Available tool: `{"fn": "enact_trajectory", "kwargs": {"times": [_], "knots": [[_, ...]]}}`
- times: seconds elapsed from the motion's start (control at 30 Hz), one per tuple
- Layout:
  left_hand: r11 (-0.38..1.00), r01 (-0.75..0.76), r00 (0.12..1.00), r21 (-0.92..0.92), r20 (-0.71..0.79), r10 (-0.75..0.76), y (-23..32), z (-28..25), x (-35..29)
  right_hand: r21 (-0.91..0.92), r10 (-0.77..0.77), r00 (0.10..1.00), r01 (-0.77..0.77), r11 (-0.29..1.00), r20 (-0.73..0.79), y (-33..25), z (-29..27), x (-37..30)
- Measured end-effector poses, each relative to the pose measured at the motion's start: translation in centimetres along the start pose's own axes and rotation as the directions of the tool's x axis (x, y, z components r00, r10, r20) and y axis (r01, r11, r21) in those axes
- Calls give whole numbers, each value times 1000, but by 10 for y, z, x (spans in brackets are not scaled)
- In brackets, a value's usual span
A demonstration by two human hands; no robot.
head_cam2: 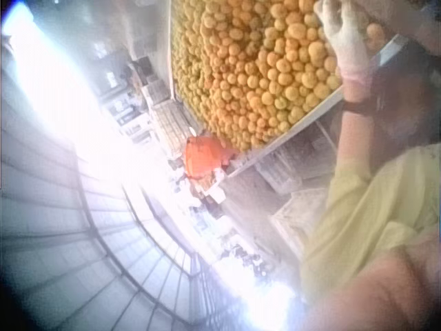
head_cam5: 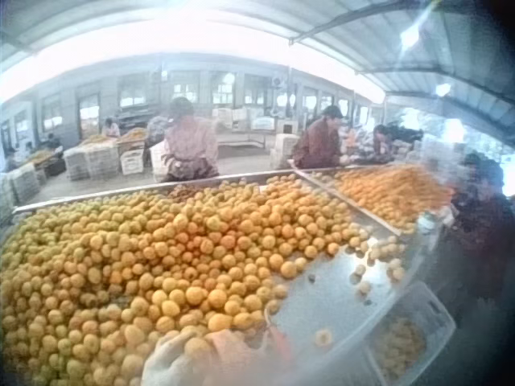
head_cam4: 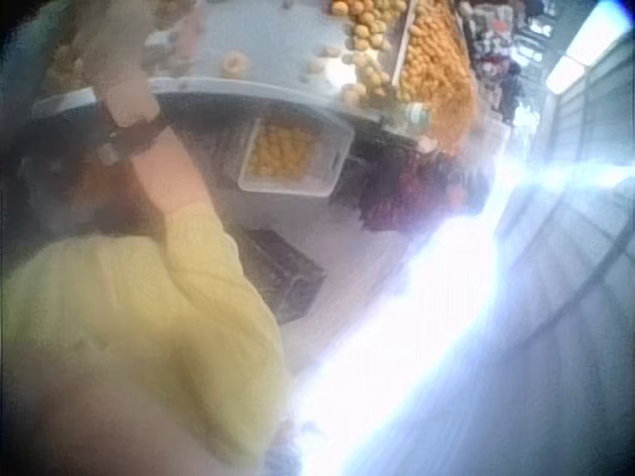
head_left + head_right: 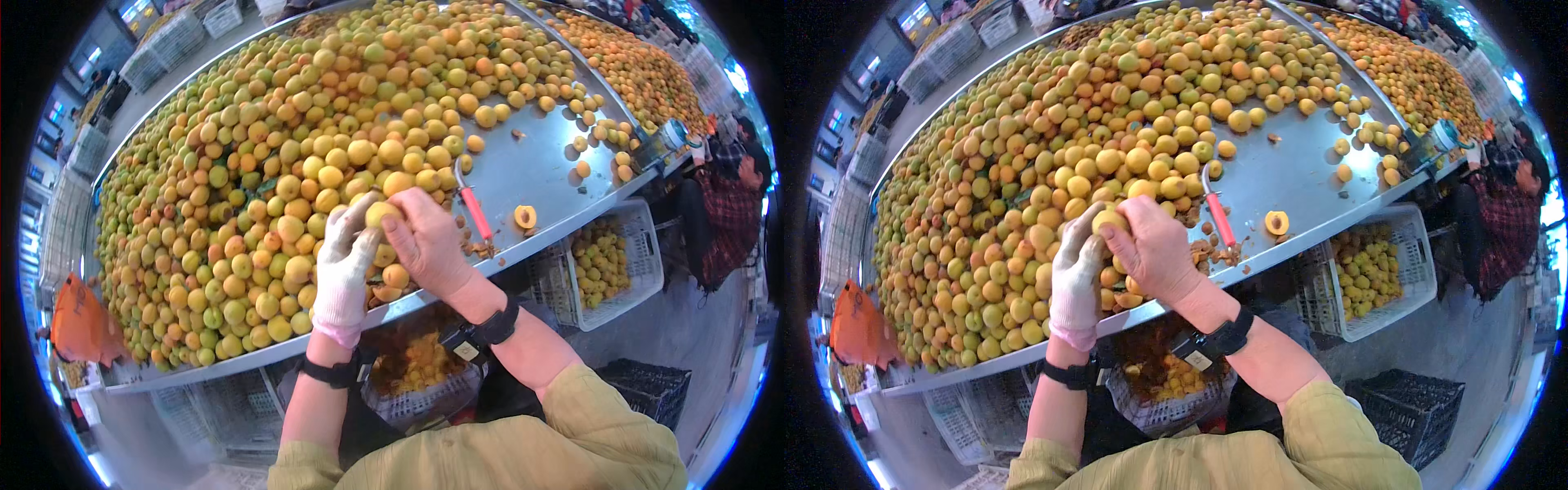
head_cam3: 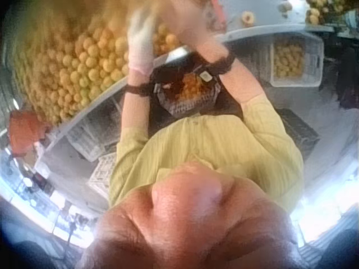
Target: The person picks up an apricot from a pile, cuts it in half with a small knife, and removes the pit before dropping the fruit into a crate. This process is repeated with several more apricots.
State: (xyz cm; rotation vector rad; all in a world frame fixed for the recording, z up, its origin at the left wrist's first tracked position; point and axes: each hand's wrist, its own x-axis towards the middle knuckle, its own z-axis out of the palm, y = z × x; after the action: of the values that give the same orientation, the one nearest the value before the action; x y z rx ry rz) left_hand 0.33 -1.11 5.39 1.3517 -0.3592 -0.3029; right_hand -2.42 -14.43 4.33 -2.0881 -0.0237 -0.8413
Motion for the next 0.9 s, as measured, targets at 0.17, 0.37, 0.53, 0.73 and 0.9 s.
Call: {"fn": "enact_trajectory", "kwargs": {"times": [0.17, 0.37, 0.53, 0.73, 0.9], "knots": [[975, 48, 928, -218, -351, -124, -21, -7, -5, 0, -3, 998, 3, 1000, 66, -16, 21, -13], [828, -48, 886, -559, -407, -223, -17, 8, -9, 44, 114, 970, -126, 991, 214, -25, 37, -23], [992, -65, 891, -110, -453, 8, -21, -6, -10, 113, 183, 963, -208, 972, 199, -25, 46, -21], [846, -27, 891, -533, -396, -221, 9, 11, -14, 52, 135, 970, -148, 988, 200, -29, 44, -16], [966, -112, 781, -234, -622, -61, -1, 9, -10, 113, 218, 950, -247, 962, 222, -33, 51, -21]]}}
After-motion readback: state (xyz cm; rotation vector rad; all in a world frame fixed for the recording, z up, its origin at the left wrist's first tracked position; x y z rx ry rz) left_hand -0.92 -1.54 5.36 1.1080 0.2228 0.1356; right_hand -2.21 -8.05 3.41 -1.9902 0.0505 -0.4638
